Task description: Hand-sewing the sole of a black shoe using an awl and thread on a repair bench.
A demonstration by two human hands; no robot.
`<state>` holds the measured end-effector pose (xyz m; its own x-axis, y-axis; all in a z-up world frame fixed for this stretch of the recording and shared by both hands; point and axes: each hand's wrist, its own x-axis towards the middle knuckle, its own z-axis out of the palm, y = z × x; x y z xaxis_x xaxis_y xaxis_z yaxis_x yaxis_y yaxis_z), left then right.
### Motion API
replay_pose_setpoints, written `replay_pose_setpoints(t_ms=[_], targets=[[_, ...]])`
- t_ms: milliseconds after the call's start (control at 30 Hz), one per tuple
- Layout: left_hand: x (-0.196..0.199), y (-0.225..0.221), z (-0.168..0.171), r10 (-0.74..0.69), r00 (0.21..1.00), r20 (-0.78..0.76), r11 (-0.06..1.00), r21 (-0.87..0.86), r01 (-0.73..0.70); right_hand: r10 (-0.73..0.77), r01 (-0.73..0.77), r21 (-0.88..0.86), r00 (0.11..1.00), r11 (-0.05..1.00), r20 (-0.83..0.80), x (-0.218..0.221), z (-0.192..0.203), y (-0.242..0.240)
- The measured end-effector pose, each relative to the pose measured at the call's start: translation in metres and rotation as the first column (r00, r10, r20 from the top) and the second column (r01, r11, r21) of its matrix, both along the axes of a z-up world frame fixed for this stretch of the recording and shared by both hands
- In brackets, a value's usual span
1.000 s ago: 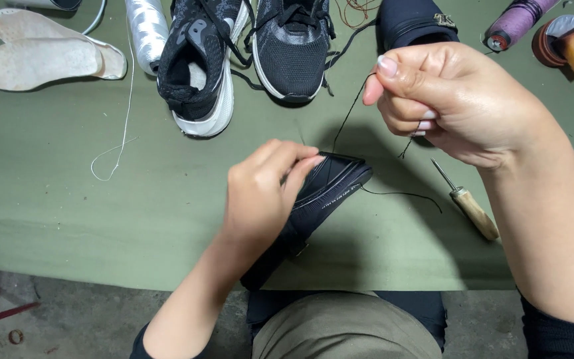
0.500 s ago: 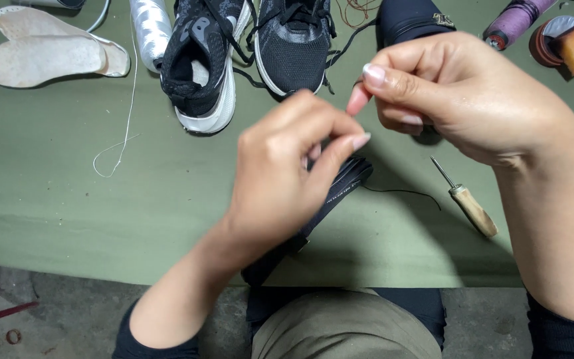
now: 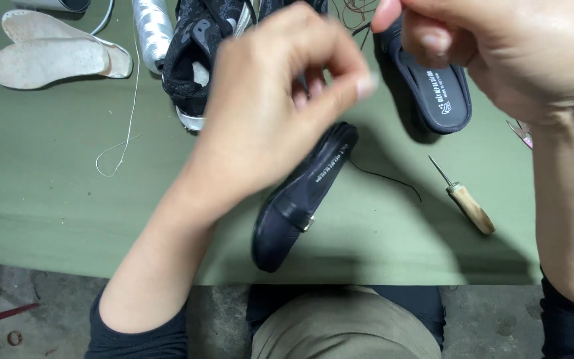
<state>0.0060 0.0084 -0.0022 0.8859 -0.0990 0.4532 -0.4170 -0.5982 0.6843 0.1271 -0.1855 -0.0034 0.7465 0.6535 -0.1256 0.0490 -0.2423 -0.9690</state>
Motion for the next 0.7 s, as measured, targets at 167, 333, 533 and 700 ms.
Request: replay_pose_setpoints(t_ms=[167, 333, 533, 700], targets=[[-0.013, -0.018, -0.054, -0.009, 0.959, -0.282, 0.994, -0.105, -0.021, -0.064, 0.076, 0.103, 0.992, 0.992, -0.110, 0.007, -0.016, -0.007], [-0.015, -0.038, -0.101, 0.022, 0.936, -0.351, 0.984, -0.157, -0.083, -0.025, 0.076, 0.247, 0.979, 0.966, -0.203, 0.006, -0.024, -0.012], [-0.013, -0.028, -0.101, 0.142, 0.972, -0.185, 0.990, 0.004, -0.144, -0.069, 0.114, 0.257, 0.981, 0.960, -0.179, 0.005, -0.022, -0.021], [-0.012, -0.029, -0.089, 0.113, 0.953, -0.280, 0.981, -0.120, -0.152, -0.023, 0.077, 0.269, 0.980, 0.960, -0.198, 0.002, -0.016, -0.019]])
